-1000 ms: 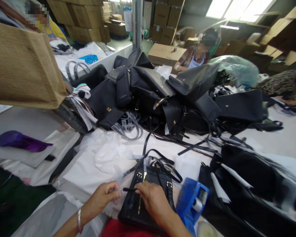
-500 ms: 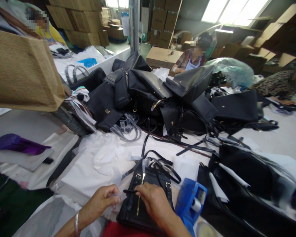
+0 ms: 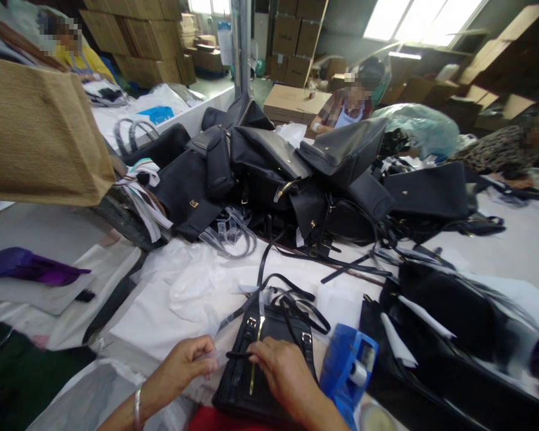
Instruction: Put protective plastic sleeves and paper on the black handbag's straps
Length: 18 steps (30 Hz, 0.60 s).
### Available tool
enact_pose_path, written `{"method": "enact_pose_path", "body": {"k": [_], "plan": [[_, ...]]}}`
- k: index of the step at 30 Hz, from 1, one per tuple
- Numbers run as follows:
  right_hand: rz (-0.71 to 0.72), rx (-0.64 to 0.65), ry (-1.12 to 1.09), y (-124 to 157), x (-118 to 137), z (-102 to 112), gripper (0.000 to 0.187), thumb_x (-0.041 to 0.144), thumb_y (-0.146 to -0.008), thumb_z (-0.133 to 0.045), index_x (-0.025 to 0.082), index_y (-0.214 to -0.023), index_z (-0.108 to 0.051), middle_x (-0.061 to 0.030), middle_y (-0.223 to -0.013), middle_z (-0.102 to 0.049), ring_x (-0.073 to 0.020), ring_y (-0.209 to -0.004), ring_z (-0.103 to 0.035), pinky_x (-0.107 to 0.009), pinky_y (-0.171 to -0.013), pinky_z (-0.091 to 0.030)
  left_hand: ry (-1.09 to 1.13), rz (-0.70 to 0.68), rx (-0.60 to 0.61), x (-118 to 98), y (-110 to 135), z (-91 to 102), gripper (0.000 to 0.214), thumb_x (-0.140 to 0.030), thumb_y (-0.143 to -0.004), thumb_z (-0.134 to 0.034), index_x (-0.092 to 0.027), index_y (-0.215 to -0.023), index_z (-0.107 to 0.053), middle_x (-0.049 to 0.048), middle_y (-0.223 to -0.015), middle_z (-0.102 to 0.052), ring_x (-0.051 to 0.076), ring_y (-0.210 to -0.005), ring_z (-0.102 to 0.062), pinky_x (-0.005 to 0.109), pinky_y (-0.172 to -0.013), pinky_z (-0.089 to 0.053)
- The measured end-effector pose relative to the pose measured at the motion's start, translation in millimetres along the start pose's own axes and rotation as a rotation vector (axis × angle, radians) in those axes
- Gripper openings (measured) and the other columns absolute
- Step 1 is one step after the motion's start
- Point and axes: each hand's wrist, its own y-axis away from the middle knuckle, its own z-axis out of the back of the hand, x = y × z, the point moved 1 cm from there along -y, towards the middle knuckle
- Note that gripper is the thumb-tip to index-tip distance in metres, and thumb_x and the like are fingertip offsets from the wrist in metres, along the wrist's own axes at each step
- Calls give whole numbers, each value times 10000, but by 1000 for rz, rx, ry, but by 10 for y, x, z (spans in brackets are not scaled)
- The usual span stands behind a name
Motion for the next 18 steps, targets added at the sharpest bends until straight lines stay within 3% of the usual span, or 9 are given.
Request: {"method": "enact_pose_path", "body": {"k": [11,18], "plan": [[52,76,-18,2,-8,47,194,241,-966,-426,262,-1000,-616,10,-877,-676,-141,-816,-631,-228,-680,-371,-403,-44,-68,-153,18,-33,176,-335,-777,-597,-166,-728,-590,-27,-674,-550,157,-673,-493,247,-619,-333],[76,137,93,-70,21,79,165,246,-947,-453,228,-919,-615,-10,-846,-681,-157,-765,-634,-244,-651,-380,-427,-72,-44,-72,-6,-84,205,-362,-820,-581,-172,-748,-608,-27,-684,-571,158,-675,-511,241,-625,-341]]}}
